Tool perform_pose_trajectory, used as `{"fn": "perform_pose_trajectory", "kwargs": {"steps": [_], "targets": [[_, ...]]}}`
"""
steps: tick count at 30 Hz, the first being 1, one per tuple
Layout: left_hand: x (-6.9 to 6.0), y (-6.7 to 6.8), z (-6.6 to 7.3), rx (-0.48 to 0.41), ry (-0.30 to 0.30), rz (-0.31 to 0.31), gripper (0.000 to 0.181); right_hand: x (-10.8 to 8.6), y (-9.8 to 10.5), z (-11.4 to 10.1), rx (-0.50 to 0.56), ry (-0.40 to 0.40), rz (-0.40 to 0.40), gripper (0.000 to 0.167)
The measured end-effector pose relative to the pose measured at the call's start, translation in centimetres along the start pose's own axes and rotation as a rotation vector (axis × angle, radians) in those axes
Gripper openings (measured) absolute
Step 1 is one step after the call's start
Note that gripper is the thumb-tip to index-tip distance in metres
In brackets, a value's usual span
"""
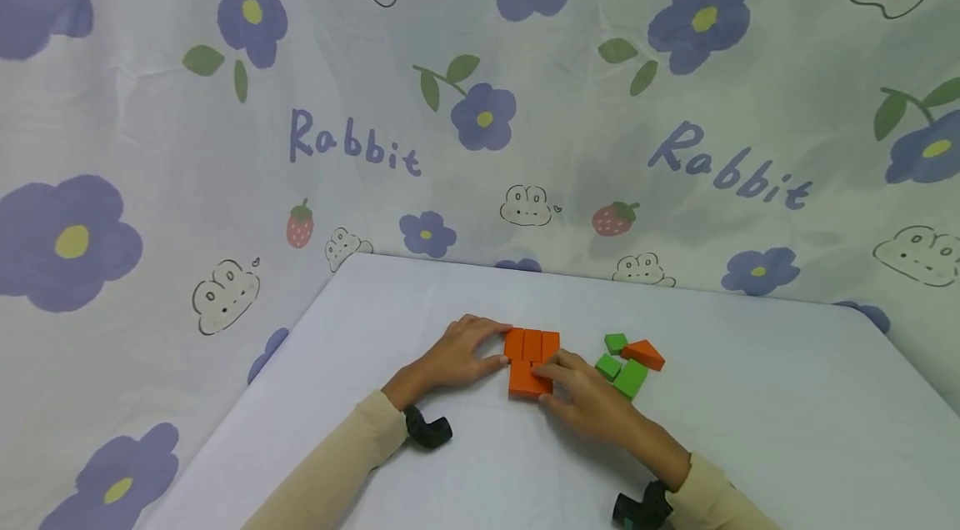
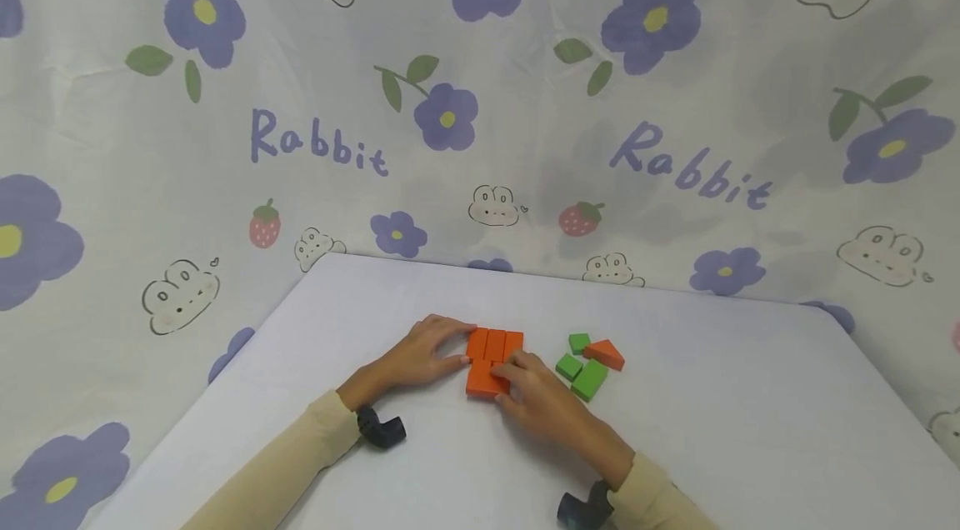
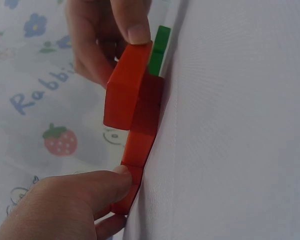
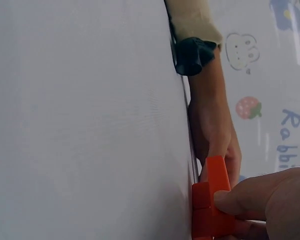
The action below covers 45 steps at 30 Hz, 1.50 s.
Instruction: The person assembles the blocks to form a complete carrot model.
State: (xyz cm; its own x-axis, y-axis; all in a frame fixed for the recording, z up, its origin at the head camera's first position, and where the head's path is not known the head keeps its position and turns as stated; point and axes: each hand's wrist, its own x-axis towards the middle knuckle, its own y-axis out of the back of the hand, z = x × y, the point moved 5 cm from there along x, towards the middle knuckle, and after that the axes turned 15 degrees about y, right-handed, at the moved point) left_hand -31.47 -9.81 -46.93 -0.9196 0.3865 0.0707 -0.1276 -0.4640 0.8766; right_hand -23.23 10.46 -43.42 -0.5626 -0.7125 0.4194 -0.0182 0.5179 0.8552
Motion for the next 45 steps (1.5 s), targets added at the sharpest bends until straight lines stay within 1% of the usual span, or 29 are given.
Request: {"fn": "perform_pose_trajectory", "kwargs": {"steps": [7, 14, 19, 26, 30, 37, 40, 45], "targets": [[0.1, 0.1, 0.0, 0.0, -0.005, 0.008, 0.056, 0.0, 0.2, -0.4, -0.004, -0.023, -0.025, 0.037], [0.1, 0.2, 0.2, 0.006, -0.012, 0.01, 0.056, -0.2, 0.3, -0.5, -0.023, -0.014, -0.019, 0.035], [0.2, 0.2, 0.3, 0.009, -0.007, 0.003, 0.056, -0.4, -0.2, -0.3, -0.073, 0.022, -0.009, 0.033], [0.2, 0.2, 0.5, 0.008, 0.001, -0.005, 0.056, -0.7, -0.6, -0.1, -0.143, 0.095, 0.038, 0.033], [0.1, 0.2, 0.4, 0.006, -0.004, 0.0, 0.055, -0.9, -0.9, 0.1, -0.164, 0.117, 0.057, 0.034], [0.1, -0.1, 0.1, 0.005, 0.0, 0.006, 0.055, -1.2, -1.4, 0.3, -0.17, 0.155, 0.073, 0.03], [0.1, -0.1, 0.0, 0.003, 0.004, 0.005, 0.056, -1.2, -1.4, 0.2, -0.175, 0.163, 0.082, 0.031], [0.0, 0.0, 0.1, 0.005, -0.011, 0.017, 0.055, -1.1, -1.4, 0.1, -0.185, 0.131, 0.064, 0.035]]}}
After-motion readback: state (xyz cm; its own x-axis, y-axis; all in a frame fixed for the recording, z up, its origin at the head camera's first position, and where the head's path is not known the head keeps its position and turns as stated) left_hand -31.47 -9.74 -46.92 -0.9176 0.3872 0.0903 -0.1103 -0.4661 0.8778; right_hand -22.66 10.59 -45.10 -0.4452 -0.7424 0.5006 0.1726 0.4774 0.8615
